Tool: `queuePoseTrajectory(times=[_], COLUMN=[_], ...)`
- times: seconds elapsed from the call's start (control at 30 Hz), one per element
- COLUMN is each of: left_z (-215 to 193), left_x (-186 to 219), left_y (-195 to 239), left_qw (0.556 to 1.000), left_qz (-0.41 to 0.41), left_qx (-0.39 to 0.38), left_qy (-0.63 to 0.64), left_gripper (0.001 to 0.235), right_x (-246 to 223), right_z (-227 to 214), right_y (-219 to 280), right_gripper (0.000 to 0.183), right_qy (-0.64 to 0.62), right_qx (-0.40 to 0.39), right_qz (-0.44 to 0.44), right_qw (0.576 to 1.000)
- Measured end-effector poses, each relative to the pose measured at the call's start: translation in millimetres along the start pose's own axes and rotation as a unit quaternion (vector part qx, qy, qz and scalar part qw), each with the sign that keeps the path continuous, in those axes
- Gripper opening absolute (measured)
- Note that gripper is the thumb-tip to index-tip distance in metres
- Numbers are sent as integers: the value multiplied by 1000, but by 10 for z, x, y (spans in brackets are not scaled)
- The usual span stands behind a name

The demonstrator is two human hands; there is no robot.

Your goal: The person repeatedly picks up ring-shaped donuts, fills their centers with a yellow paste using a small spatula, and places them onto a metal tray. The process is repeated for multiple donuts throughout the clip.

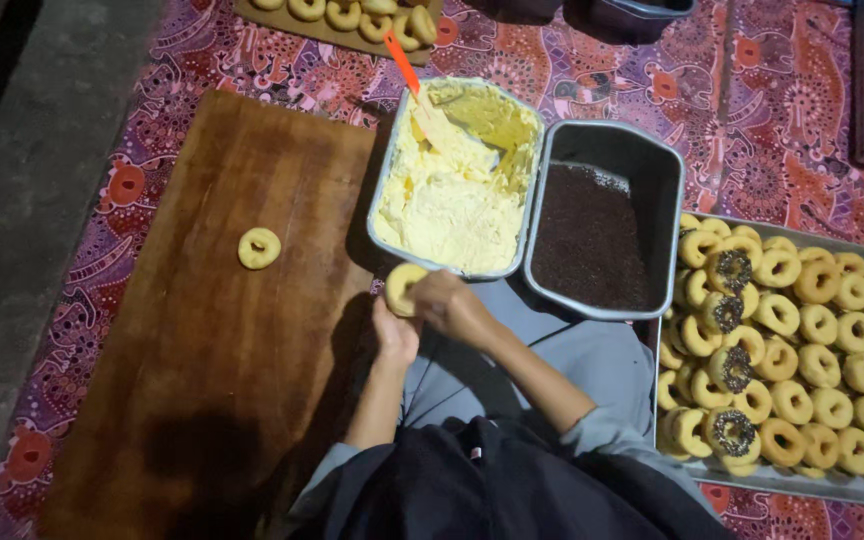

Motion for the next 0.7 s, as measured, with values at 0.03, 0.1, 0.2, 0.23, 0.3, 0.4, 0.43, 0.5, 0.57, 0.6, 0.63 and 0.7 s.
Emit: queuePoseTrajectory(times=[0.03, 0.1, 0.2, 0.23, 0.3, 0.4, 0.43, 0.5, 0.57, 0.6, 0.63, 0.7], left_z=[20, 65, 55, 22, -23, 75, 161, 363, 548, 671, 815, 1114], left_x=[11, 10, -84, -128, -259, -377, -370, -505, -789, -982, -1202, -1516], left_y=[7, 34, 95, 90, 101, 71, 60, 58, 144, 179, 211, 204], left_qw=[1000, 999, 999, 1000, 1000, 999, 998, 994, 986, 984, 980, 972], left_qz=[9, 25, 26, 17, -1, -4, 11, 9, -25, -53, -80, -107], left_qx=[-10, -30, -32, -16, -4, -42, -65, -100, -124, -135, -146, -154], left_qy=[4, -3, -18, -12, -1, 5, 7, -30, -109, -108, -108, -138], left_gripper=[49, 47, 47, 49, 53, 53, 52, 54, 60, 59, 59, 55], right_x=[93, 371, 416, 381, 122, -188, -155, -4, 79, 135, 299, 709], right_z=[-52, -290, -240, -318, -358, -402, -599, -1015, -1192, -1246, -1329, -1530], right_y=[0, -49, -67, -51, 164, 460, 536, 736, 937, 1057, 1205, 1481], right_gripper=[19, 33, 27, 29, 36, 48, 43, 34, 35, 36, 34, 31], right_qy=[55, 165, 200, 140, 16, 24, 42, 79, 84, 86, 89, 91], right_qx=[19, 56, -35, -3, 57, 2, 46, 132, 140, 143, 153, 177], right_qz=[32, 93, 56, 56, 60, 44, 73, 132, 103, 90, 119, 171], right_qw=[998, 980, 977, 989, 996, 999, 995, 979, 981, 982, 977, 965])
Point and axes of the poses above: each hand's wrist, its own y-axis away from the middle knuckle, its own z-axis out of the palm, x = y × z, the point moved 10 cm from there along -y, towards the middle knuckle, and after that the axes turned 2 degrees about -z, right-handed, at the moved point
